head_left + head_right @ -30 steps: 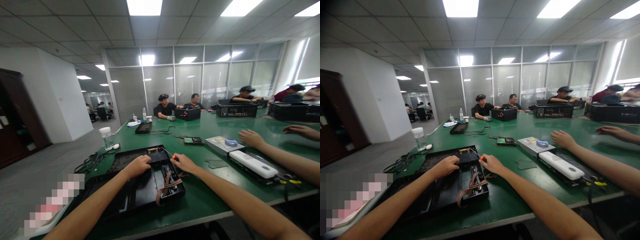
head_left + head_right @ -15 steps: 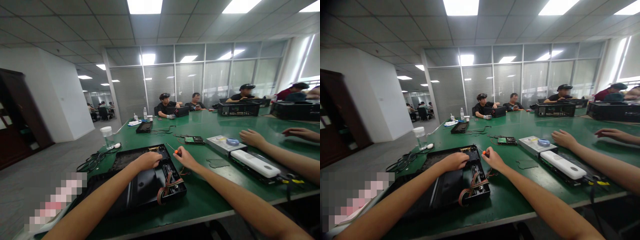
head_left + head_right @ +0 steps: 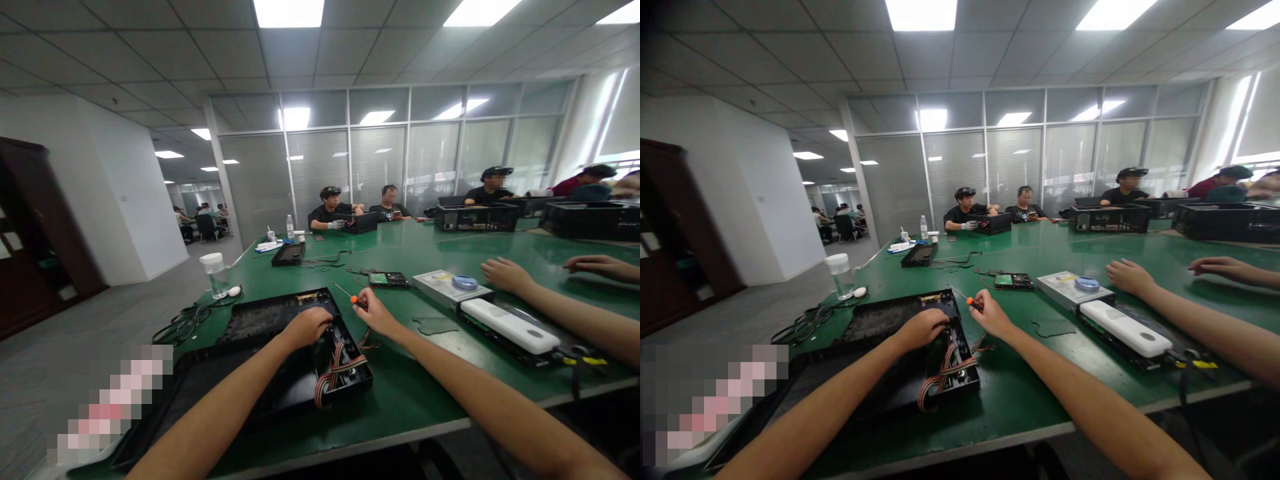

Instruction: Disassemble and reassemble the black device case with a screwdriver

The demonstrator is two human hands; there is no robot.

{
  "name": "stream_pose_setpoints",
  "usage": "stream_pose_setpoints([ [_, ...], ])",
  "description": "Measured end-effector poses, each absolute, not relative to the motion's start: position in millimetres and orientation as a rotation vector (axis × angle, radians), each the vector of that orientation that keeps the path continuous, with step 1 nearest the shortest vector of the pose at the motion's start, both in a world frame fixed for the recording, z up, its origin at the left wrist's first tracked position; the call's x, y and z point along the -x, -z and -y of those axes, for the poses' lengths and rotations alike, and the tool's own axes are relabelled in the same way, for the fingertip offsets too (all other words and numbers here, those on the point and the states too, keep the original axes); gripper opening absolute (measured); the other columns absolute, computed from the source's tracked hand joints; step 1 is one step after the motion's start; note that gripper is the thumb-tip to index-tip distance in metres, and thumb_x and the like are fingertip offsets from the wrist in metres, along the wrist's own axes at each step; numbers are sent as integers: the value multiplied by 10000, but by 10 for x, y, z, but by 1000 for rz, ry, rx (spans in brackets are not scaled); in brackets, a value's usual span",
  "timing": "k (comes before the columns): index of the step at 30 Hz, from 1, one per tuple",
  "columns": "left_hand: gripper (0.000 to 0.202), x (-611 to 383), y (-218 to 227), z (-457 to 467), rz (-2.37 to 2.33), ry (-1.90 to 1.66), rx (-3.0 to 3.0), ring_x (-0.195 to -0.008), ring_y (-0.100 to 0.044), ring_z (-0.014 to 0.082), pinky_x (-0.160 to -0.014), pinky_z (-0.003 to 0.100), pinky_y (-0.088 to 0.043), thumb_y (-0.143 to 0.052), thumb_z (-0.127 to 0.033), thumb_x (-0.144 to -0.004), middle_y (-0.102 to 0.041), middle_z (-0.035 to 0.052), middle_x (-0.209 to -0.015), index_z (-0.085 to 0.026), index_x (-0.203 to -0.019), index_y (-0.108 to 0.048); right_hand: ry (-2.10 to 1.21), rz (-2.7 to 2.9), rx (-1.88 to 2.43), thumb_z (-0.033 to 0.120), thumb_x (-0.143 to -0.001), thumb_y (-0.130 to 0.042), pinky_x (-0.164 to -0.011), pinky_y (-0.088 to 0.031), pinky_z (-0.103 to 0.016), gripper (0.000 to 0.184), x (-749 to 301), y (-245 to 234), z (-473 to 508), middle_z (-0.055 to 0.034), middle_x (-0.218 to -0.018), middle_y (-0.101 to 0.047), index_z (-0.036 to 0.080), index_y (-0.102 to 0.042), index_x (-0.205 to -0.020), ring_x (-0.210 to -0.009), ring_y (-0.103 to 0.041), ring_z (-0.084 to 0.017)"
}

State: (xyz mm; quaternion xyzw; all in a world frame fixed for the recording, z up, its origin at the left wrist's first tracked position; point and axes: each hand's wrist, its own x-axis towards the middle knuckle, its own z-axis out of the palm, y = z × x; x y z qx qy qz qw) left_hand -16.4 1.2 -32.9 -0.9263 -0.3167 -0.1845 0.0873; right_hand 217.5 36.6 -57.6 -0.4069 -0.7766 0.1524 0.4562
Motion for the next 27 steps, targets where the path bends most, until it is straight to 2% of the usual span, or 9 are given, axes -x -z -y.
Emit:
stream_pose_setpoints([
  [3,195,140,346,-15,869,480,2663,-907,-472,167,-821,286,-389,-461,-148,-824,-539,68,-958,-161,-959,-602,-380,1930,1018,252,-710,-485,-634,-372,-261,234,-2187,575,-376,22,-742,-433,204,-340,-887,-663,-447,-136],
  [7,183,89,366,-71,823,387,2574,-938,-429,189,-816,320,-376,-467,-197,-841,-503,79,-971,-178,-848,-649,-361,1948,1046,173,-654,-466,-656,-379,-270,300,-2219,581,-400,10,-797,-411,198,-323,-917,-677,-440,-135],
  [11,173,54,362,-133,805,328,2529,-946,-408,204,-783,321,-375,-497,-230,-832,-495,78,-987,-187,-779,-656,-346,1930,1046,169,-672,-436,-668,-382,-280,275,-2233,571,-418,11,-786,-406,197,-324,-922,-691,-439,-142],
  [19,197,37,333,-93,749,424,2507,-923,-431,193,-790,325,-376,-382,-199,-889,-486,93,-1002,-133,-860,-566,-385,1913,966,162,-671,-462,-741,-385,-293,309,-2197,560,-409,-16,-856,-478,195,-363,-962,-800,-482,-162],
  [23,239,45,302,-32,832,472,2540,-836,-466,175,-772,308,-382,-290,-176,-913,-516,82,-892,-120,-890,-521,-363,1849,1025,201,-677,-468,-672,-388,-285,218,-2226,565,-459,9,-755,-461,190,-396,-882,-699,-465,-152],
  [27,209,95,313,-5,877,367,2645,-768,-486,162,-730,270,-395,-323,-176,-901,-540,58,-802,-133,-888,-527,-413,1794,1030,264,-685,-504,-659,-387,-283,187,-2265,539,-499,15,-731,-477,184,-435,-839,-683,-471,-153],
])
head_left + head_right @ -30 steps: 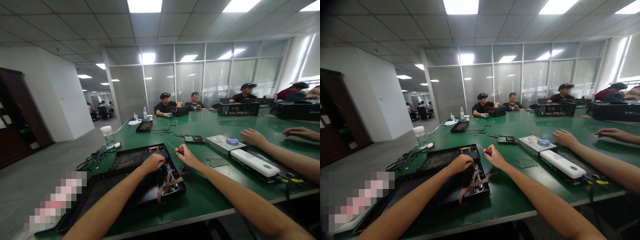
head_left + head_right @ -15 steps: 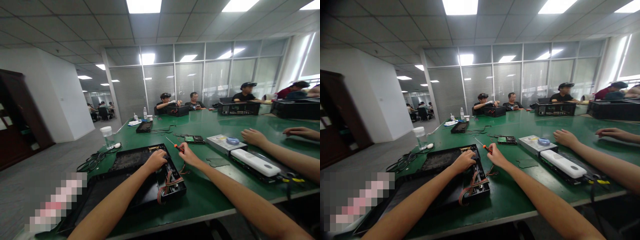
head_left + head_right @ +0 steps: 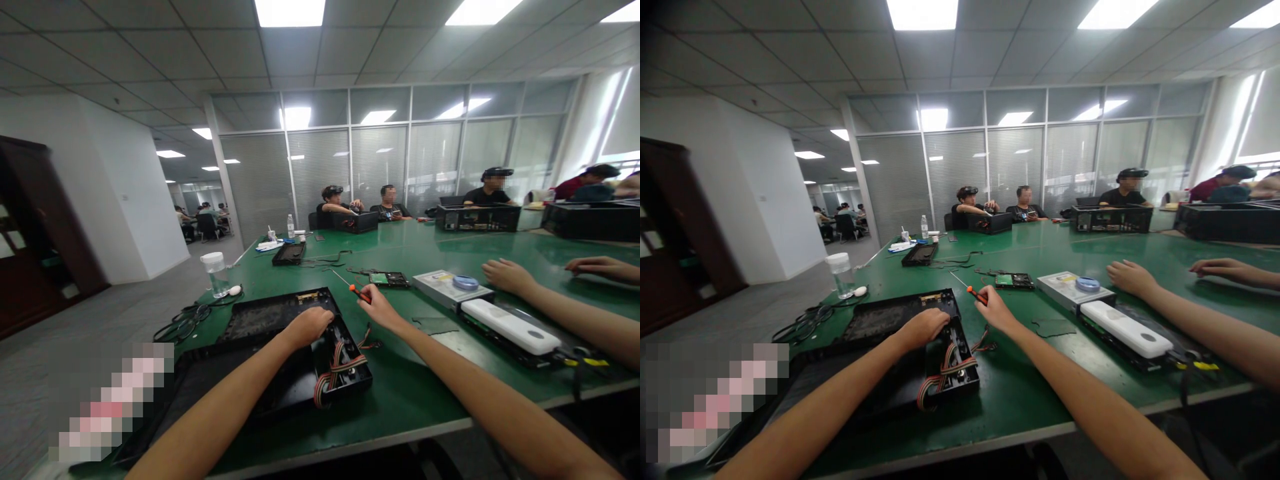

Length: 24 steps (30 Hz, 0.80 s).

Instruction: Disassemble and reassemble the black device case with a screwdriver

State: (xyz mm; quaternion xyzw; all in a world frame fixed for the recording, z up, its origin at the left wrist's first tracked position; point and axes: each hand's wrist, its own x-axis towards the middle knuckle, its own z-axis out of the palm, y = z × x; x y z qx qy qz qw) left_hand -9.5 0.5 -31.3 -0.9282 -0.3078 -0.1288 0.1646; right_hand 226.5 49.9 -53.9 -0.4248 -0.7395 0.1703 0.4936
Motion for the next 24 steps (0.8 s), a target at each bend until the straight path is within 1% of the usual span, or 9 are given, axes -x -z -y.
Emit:
stream_pose_setpoints([
  [4,155,147,343,-26,892,440,2783,-816,-506,147,-754,239,-399,-406,-179,-870,-568,44,-861,-151,-939,-542,-506,1827,976,349,-718,-515,-674,-393,-284,224,-2276,468,-466,-5,-764,-542,171,-518,-853,-712,-506,-160],
  [6,180,158,358,-50,939,510,2819,-822,-520,142,-761,236,-405,-440,-189,-857,-583,40,-877,-156,-1004,-539,-556,1827,936,385,-732,-509,-663,-398,-278,256,-2274,432,-434,-14,-765,-564,165,-545,-857,-701,-519,-158],
  [8,193,158,372,-77,960,550,2850,-841,-532,143,-784,239,-404,-472,-192,-843,-603,38,-893,-158,-1013,-556,-570,1778,919,412,-726,-522,-626,-398,-264,279,-2276,399,-396,-9,-730,-567,163,-553,-847,-657,-518,-149],
  [12,158,146,397,-114,895,550,2890,-880,-545,143,-835,244,-390,-478,-176,-838,-631,35,-920,-152,-911,-617,-464,1662,915,443,-699,-565,-556,-369,-238,279,-2304,330,-305,15,-631,-517,168,-544,-744,-572,-475,-127],
  [15,191,151,414,-113,863,517,2867,-894,-545,145,-840,253,-393,-451,-154,-843,-630,43,-942,-157,-921,-626,-472,1587,893,477,-739,-509,-495,-341,-230,309,-2325,285,-257,31,-537,-456,175,-508,-672,-489,-425,-112],
  [19,215,173,429,-102,860,489,2843,-895,-552,149,-834,262,-402,-437,-153,-848,-633,47,-961,-166,-946,-627,-603,1507,900,524,-765,-447,-409,-289,-226,358,-2326,272,-267,42,-465,-408,181,-487,-669,-408,-369,-104],
  [24,208,182,438,-100,903,521,2869,-857,-581,141,-809,241,-416,-454,-170,-845,-654,42,-924,-159,-936,-640,-648,1520,897,522,-758,-460,-394,-284,-223,351,-2306,302,-298,41,-456,-407,183,-490,-669,-403,-379,-106],
])
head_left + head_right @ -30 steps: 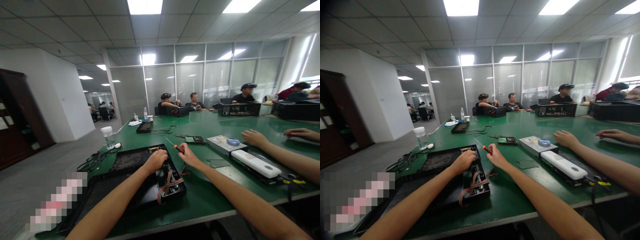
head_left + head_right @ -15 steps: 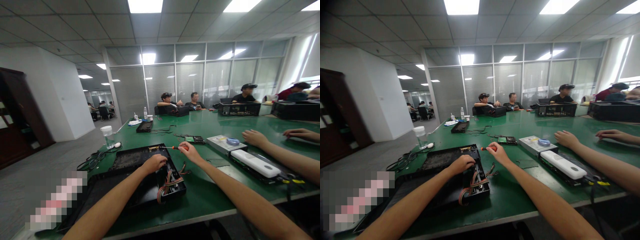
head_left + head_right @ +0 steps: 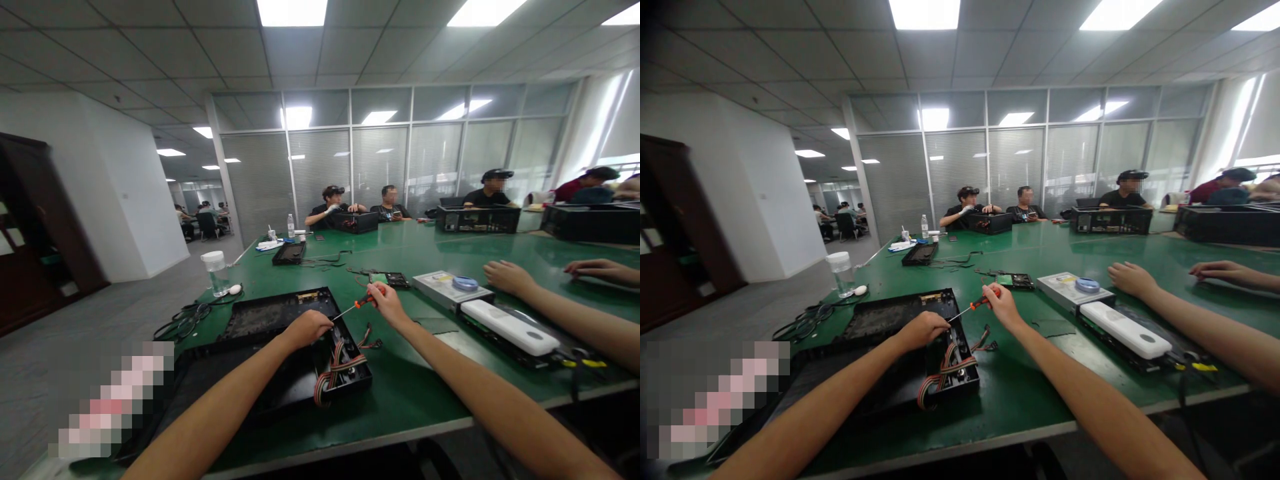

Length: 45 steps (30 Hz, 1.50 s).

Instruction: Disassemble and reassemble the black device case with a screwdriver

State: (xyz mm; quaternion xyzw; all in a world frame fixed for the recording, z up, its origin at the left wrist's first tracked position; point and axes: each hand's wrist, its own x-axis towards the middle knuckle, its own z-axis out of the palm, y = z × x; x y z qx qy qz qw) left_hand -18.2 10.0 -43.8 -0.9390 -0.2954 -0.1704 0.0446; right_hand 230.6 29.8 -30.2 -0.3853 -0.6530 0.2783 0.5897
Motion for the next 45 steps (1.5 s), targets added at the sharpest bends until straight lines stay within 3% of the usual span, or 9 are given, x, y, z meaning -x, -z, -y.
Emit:
stream_pose_setpoints([
  [10,207,135,483,-73,1003,692,2853,-868,-591,134,-821,231,-420,-451,-175,-848,-658,31,-935,-157,-931,-640,-606,1481,892,519,-758,-462,-400,-291,-224,353,-2323,291,-276,38,-461,-414,179,-493,-667,-411,-393,-107],
  [45,171,173,328,1,902,471,2894,-834,-566,147,-797,225,-403,-496,-129,-771,-638,37,-891,-149,-889,-619,-664,1479,868,469,-763,-481,-374,-258,-199,323,-2321,290,-295,56,-439,-393,168,-496,-649,-384,-363,-86],
])
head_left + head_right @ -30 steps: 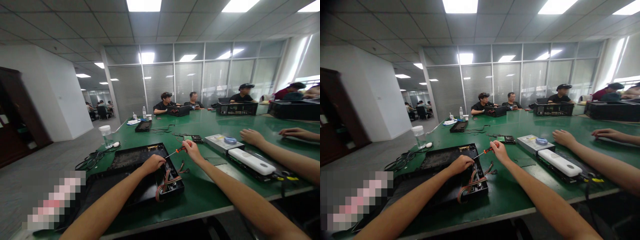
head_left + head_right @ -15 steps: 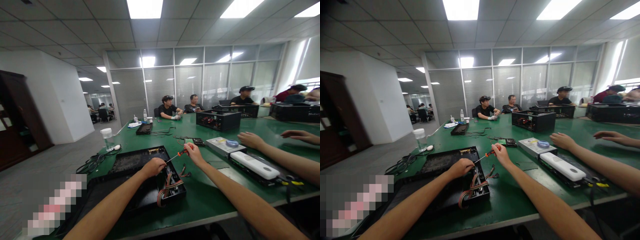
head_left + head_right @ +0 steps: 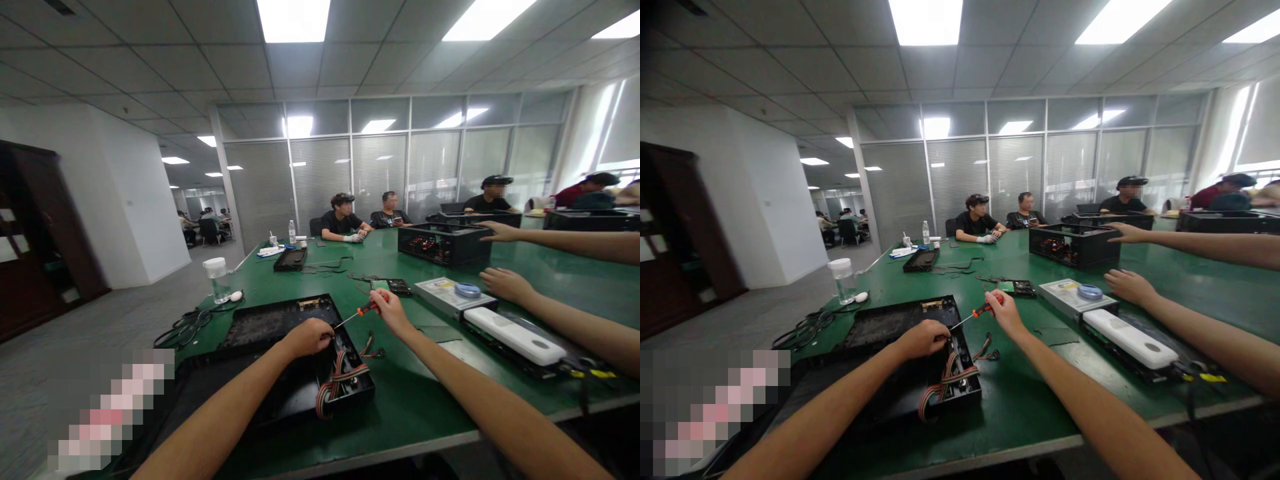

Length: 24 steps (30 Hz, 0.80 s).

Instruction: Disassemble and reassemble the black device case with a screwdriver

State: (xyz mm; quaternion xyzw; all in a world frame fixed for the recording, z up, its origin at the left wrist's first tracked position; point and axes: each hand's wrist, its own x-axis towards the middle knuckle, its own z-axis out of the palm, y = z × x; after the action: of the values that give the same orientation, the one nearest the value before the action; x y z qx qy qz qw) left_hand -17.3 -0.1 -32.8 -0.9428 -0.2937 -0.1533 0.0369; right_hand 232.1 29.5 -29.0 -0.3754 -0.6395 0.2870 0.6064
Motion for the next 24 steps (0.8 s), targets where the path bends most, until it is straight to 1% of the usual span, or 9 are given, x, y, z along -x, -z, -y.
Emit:
stream_pose_setpoints([
  [6,154,185,305,-3,935,527,2982,-831,-570,130,-793,205,-399,-483,-157,-809,-644,31,-876,-156,-851,-632,-697,1494,861,466,-752,-490,-380,-264,-194,317,-2313,271,-287,64,-450,-394,170,-484,-639,-384,-370,-81],
  [11,181,160,272,44,1007,523,2954,-831,-573,143,-778,209,-397,-499,-167,-798,-647,39,-881,-156,-924,-629,-692,1603,869,472,-754,-478,-407,-290,-203,323,-2303,260,-259,59,-448,-411,169,-496,-643,-400,-381,-89],
  [18,231,126,245,62,1108,468,2948,-731,-590,131,-701,191,-408,-491,-155,-772,-667,31,-832,-168,-927,-662,-620,1732,890,464,-748,-489,-450,-318,-207,309,-2289,274,-217,49,-497,-434,168,-495,-661,-453,-399,-93],
  [24,236,132,239,50,1129,494,2985,-797,-595,138,-745,189,-403,-480,-180,-798,-671,39,-870,-169,-937,-670,-523,1725,888,454,-759,-475,-486,-341,-211,302,-2279,278,-198,39,-530,-438,164,-505,-682,-484,-409,-98],
])
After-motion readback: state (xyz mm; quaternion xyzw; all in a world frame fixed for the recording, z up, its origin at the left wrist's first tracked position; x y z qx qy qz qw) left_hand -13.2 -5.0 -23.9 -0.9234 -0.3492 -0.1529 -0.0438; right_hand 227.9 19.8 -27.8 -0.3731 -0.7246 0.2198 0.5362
